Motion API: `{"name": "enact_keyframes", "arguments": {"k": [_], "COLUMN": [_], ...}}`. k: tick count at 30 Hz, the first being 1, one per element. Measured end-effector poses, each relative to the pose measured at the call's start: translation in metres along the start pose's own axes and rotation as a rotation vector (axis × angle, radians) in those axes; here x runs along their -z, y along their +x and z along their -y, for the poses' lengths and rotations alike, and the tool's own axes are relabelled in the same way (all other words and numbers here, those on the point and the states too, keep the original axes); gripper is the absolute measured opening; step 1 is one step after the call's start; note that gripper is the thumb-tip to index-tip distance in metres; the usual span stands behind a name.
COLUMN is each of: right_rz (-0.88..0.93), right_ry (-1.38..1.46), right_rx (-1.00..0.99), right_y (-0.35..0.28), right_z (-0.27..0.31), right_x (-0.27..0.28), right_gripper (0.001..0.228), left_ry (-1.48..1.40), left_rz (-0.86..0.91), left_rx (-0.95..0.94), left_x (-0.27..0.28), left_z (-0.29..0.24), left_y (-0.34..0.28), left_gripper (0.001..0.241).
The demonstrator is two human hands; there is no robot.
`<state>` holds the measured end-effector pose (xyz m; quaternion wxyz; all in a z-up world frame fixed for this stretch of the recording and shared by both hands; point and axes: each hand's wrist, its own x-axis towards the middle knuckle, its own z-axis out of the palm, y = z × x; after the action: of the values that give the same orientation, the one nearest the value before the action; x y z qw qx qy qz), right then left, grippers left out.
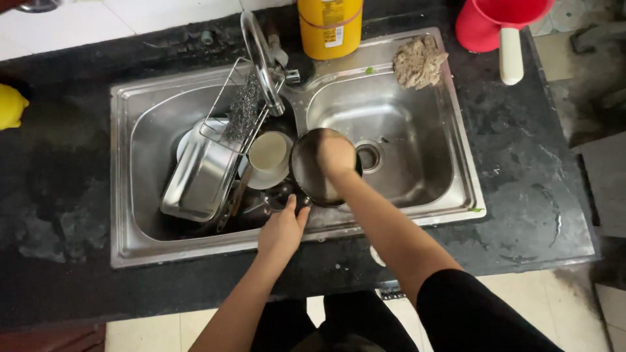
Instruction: Washing and rinsing kitchen utensils and a frying pan in a sink.
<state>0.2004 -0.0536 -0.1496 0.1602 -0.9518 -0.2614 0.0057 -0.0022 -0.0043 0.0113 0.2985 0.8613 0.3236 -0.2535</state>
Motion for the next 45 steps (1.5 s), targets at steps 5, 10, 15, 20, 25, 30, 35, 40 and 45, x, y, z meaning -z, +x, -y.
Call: {"name": "enact_keyframes", "arguments": {"k": [5,10,15,20,25,30,35,40,45], "right_rz": [0.359,0.486,0.441,-0.077,0.16,0.018,0.458,0.624,0.369], "right_ry": [-0.225,0.177,0.811,0.984,0.793,0.939,0.779,0.34,-0.442], "right_rx": [0.008,0.034,-0.467,-0.91,-0.428,-0.741,-0.275,0.038,0.315], "right_y": [-0.061,-0.059,0.027,0.034,0.003,0.03,-0.055,-0.085,-0.038], "right_z": [-0.065,0.028,0.018,0.007,0.04,0.017,0.032,-0.007,-0.074], "right_x": [-0.013,0.055,-0.007,-0.053,0.004,-0.039,0.014,0.094,0.065], "right_gripper": [0.02,0.024,0.029,0.029,0.02,0.03,0.039,0.028,0.024], "left_ry": [0.021,0.033,0.026,-0.002,0.008,-0.01,0.072,0.022,0.004], "left_rz": [0.019,0.062,0.028,0.053,0.077,0.083,0.071,0.063,0.085], "left_rx": [0.053,0.072,0.028,-0.005,0.004,-0.001,0.037,0.007,-0.026], "left_x": [0.006,-0.016,-0.012,-0.005,0.001,-0.005,-0.013,-0.008,-0.006], "left_z": [-0.008,0.01,0.008,0.005,0.008,0.006,0.018,0.014,0.013], "left_y": [-0.011,0.013,0.007,0.002,0.005,0.009,0.016,0.017,0.025], "left_gripper": [0.064,0.067,0.067,0.065,0.067,0.067,0.067,0.066,0.067]}}
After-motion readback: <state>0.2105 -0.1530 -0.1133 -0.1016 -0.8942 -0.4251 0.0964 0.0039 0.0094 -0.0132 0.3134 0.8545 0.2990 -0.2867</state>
